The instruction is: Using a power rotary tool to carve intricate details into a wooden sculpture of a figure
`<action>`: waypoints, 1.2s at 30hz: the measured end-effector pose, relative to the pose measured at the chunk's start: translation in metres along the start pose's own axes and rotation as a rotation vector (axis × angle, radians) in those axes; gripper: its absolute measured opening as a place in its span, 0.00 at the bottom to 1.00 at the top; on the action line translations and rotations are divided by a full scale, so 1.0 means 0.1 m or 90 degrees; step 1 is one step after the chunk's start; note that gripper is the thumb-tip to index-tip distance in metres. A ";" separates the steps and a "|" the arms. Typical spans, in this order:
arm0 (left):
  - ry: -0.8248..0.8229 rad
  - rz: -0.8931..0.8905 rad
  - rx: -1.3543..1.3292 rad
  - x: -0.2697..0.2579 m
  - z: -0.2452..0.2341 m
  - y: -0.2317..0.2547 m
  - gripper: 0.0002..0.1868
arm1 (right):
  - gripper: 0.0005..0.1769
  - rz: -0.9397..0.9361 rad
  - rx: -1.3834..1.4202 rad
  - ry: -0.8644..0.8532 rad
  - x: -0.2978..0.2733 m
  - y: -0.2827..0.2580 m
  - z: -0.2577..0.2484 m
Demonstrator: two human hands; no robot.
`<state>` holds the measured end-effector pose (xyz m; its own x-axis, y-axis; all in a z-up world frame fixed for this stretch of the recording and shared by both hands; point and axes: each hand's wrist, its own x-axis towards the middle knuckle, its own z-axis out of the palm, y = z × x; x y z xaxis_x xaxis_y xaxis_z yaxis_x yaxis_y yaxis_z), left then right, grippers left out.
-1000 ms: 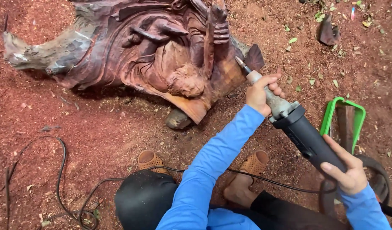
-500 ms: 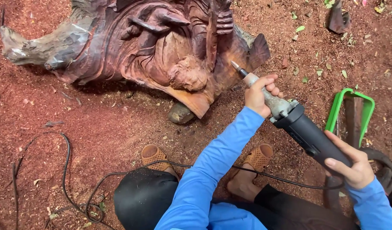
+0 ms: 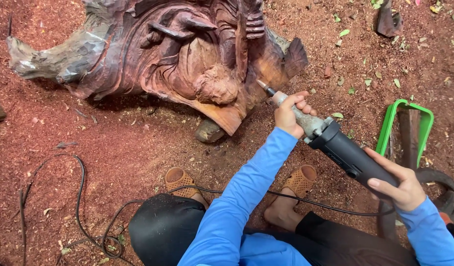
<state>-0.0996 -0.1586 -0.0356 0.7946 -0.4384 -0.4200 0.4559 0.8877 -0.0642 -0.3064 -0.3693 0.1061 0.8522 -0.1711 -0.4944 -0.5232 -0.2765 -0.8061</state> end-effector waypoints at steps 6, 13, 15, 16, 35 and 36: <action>-0.006 -0.013 -0.010 0.02 0.00 0.04 0.10 | 0.48 0.014 -0.018 0.015 -0.01 -0.07 0.04; -0.018 -0.018 -0.006 0.08 0.05 0.16 0.13 | 0.49 0.030 -0.003 0.016 0.04 -0.28 0.18; -0.011 -0.014 -0.008 0.08 0.00 0.14 0.13 | 0.49 0.032 -0.019 0.011 0.06 -0.26 0.13; -0.002 -0.011 -0.010 0.07 -0.05 0.13 0.13 | 0.49 0.035 -0.035 0.007 0.05 -0.24 0.12; 0.019 -0.015 -0.013 0.01 -0.04 0.17 0.14 | 0.48 0.032 -0.055 -0.009 0.05 -0.30 0.12; 0.013 -0.019 -0.022 0.01 -0.05 0.17 0.15 | 0.48 0.031 -0.080 0.007 0.02 -0.33 0.14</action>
<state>-0.0925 -0.1434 -0.0414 0.7722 -0.4629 -0.4353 0.4655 0.8784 -0.1082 -0.2870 -0.3469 0.1268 0.8263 -0.1971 -0.5276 -0.5602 -0.3839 -0.7340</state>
